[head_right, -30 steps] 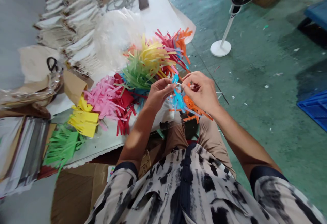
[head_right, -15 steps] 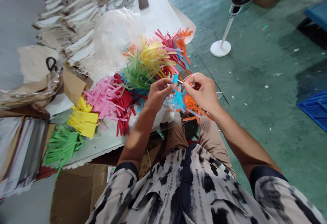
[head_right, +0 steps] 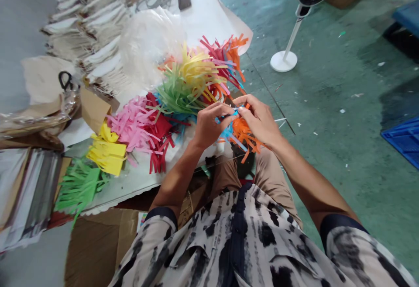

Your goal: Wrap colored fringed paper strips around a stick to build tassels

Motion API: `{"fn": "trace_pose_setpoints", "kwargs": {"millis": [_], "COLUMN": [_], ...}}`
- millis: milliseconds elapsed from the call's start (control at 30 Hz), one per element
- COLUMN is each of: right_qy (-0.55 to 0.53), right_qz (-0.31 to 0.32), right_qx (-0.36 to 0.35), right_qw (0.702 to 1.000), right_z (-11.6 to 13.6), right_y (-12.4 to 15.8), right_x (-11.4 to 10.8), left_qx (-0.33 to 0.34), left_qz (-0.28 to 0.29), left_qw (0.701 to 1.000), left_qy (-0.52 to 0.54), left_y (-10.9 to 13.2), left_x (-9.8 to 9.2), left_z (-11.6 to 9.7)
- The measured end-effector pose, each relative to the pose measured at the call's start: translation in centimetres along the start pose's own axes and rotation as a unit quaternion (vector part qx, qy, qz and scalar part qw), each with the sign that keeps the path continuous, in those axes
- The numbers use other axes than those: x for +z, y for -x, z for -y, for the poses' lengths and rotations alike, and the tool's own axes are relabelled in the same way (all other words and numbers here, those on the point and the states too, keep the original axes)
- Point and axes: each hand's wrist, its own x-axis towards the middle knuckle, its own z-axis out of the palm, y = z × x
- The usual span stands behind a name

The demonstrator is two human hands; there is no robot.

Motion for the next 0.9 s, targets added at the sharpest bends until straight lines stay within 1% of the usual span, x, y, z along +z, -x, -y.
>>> {"fn": "trace_pose_setpoints", "kwargs": {"millis": [100, 200, 267, 367, 467, 600, 700, 800, 833, 900], "right_qy": [0.021, 0.022, 0.023, 0.014, 0.006, -0.003, -0.029, -0.077, -0.097, -0.134], "right_qz": [-0.007, -0.001, -0.001, -0.011, -0.027, -0.065, -0.090, -0.096, -0.095, -0.091], "right_qx": [0.012, 0.006, -0.002, -0.009, -0.013, -0.043, -0.031, -0.001, 0.007, 0.026], "right_qw": [1.000, 1.000, 1.000, 1.000, 1.000, 0.997, 0.995, 0.992, 0.991, 0.986], "right_z": [0.1, 0.1, 0.1, 0.0, -0.3, -0.6, -0.6, -0.6, -0.6, -0.8], "right_y": [0.0, -0.1, -0.2, -0.3, -0.3, -0.3, -0.5, -0.5, -0.5, -0.6], "right_x": [0.0, -0.1, -0.1, -0.1, 0.1, 0.6, 0.8, 0.7, 0.7, 0.4], "left_qx": [0.025, 0.049, 0.049, 0.013, -0.032, -0.081, -0.109, -0.120, -0.119, -0.106], "left_qz": [0.009, 0.009, 0.007, -0.015, -0.037, -0.035, -0.029, -0.001, 0.024, 0.098], "left_qw": [0.999, 0.998, 0.998, 1.000, 0.998, 0.991, 0.987, 0.986, 0.985, 0.979], "left_qy": [-0.041, -0.043, -0.043, -0.021, 0.033, 0.100, 0.114, 0.115, 0.124, 0.144], "left_y": [0.1, 0.3, 0.5, 0.7, 0.8, 0.6, 0.4, 0.2, 0.1, -0.4], "left_x": [0.1, 0.2, 0.3, 0.3, 0.4, 0.8, 1.3, 1.8, 1.8, 1.5], "left_z": [0.0, 0.1, 0.1, -0.1, -0.4, -0.5, -0.3, 0.1, 0.3, 0.8]}}
